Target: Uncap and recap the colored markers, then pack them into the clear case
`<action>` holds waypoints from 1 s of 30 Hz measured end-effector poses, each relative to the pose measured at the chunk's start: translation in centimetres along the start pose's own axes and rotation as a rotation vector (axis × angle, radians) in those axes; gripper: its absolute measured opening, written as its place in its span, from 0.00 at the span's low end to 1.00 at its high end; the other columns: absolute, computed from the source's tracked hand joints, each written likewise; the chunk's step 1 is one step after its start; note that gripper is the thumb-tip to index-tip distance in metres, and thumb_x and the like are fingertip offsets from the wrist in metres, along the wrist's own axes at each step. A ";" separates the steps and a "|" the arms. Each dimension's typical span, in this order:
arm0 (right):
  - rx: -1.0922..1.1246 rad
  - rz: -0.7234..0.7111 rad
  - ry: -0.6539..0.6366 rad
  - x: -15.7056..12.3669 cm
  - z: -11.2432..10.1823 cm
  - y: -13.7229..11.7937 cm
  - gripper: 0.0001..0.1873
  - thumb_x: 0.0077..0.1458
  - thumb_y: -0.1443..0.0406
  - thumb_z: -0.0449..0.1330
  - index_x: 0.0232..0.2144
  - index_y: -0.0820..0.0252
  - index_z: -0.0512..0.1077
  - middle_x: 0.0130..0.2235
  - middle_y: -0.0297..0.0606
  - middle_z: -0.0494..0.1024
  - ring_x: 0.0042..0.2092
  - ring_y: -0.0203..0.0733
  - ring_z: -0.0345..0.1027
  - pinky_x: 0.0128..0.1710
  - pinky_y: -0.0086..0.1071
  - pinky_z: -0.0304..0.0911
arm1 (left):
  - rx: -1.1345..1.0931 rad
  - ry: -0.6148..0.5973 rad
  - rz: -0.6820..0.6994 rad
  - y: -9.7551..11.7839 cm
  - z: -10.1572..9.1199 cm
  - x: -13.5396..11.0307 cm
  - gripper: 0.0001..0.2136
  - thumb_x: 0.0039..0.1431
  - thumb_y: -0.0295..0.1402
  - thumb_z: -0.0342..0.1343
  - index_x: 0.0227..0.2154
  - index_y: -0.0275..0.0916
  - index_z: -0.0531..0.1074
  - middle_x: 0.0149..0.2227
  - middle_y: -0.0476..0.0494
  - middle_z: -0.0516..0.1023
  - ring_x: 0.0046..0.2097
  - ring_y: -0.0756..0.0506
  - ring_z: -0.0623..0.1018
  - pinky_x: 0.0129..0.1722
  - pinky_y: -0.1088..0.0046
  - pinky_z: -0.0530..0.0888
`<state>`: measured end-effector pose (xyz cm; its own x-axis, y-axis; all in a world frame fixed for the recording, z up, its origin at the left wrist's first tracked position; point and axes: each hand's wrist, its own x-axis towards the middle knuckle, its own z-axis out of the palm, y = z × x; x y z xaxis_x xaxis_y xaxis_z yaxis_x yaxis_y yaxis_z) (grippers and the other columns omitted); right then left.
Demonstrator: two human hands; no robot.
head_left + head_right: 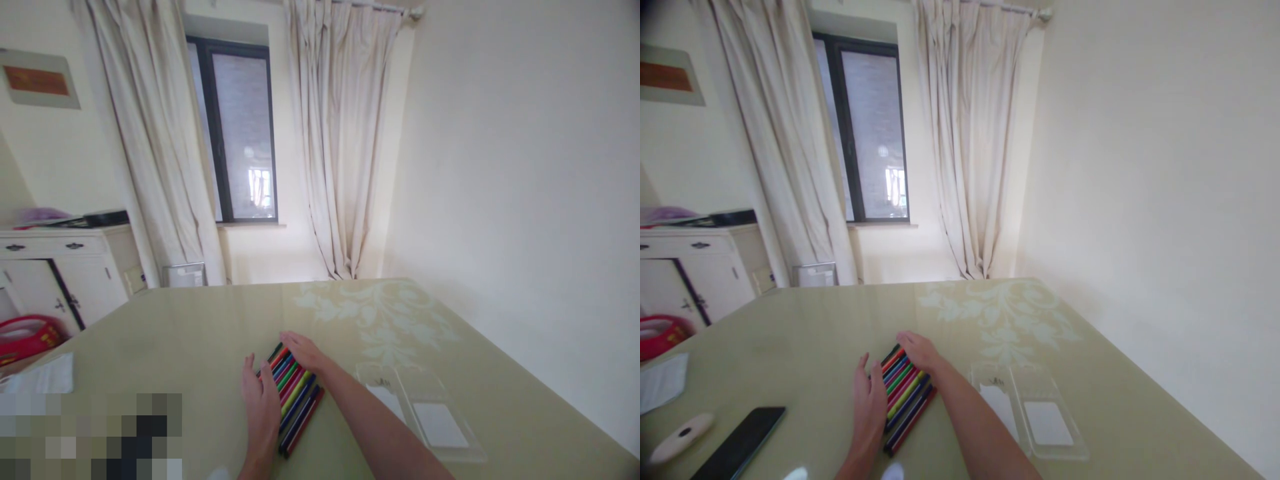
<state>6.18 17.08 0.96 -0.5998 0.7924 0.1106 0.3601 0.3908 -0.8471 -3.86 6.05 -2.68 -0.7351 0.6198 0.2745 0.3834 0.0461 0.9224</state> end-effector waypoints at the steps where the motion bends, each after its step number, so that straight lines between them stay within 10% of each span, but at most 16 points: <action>1: -0.007 -0.013 -0.023 0.2 0.0 0.1 0.27 0.68 0.47 0.47 0.54 0.52 0.76 0.60 0.38 0.76 0.63 0.46 0.65 0.66 0.41 0.52 | 0.003 -0.010 0.001 0.0 0.0 0.0 0.31 0.68 0.47 0.39 0.65 0.29 0.59 0.67 0.25 0.63 0.70 0.35 0.62 0.70 0.53 0.58; 14: 0.021 -0.101 -0.003 -3.3 -0.6 -0.7 0.27 0.69 0.49 0.47 0.45 0.55 0.81 0.50 0.39 0.82 0.53 0.44 0.73 0.58 0.37 0.62 | 0.125 -0.174 -0.031 1.1 -1.8 -1.2 0.30 0.72 0.47 0.32 0.66 0.30 0.56 0.67 0.28 0.65 0.68 0.40 0.65 0.67 0.61 0.64; 19: 0.048 -0.058 0.146 -5.4 -3.1 -1.2 0.35 0.69 0.45 0.42 0.58 0.60 0.73 0.64 0.46 0.70 0.67 0.46 0.60 0.68 0.44 0.50 | 0.407 -0.241 0.285 2.2 -1.9 -2.8 0.29 0.67 0.44 0.41 0.63 0.29 0.64 0.68 0.28 0.64 0.71 0.35 0.60 0.72 0.50 0.48; 23: -0.011 -0.069 0.398 -9.9 -6.9 -1.4 0.32 0.69 0.46 0.43 0.57 0.59 0.75 0.61 0.45 0.74 0.63 0.45 0.65 0.67 0.44 0.54 | 0.659 -0.336 0.547 3.1 -0.8 -4.9 0.37 0.61 0.53 0.50 0.64 0.29 0.65 0.68 0.25 0.63 0.70 0.31 0.61 0.71 0.46 0.46; 30: -0.675 0.216 0.606 -22.1 -11.1 2.7 0.21 0.68 0.58 0.50 0.52 0.60 0.78 0.60 0.49 0.75 0.63 0.52 0.66 0.65 0.48 0.54 | 0.875 -0.512 0.538 3.8 0.5 -3.6 0.49 0.50 0.67 0.52 0.66 0.32 0.64 0.71 0.24 0.56 0.71 0.23 0.53 0.69 0.40 0.41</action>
<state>28.32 5.85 2.01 -0.0641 0.9145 0.3994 0.8734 0.2450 -0.4208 0.51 4.38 -0.25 -0.1215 0.9609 0.2488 0.9838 0.0833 0.1588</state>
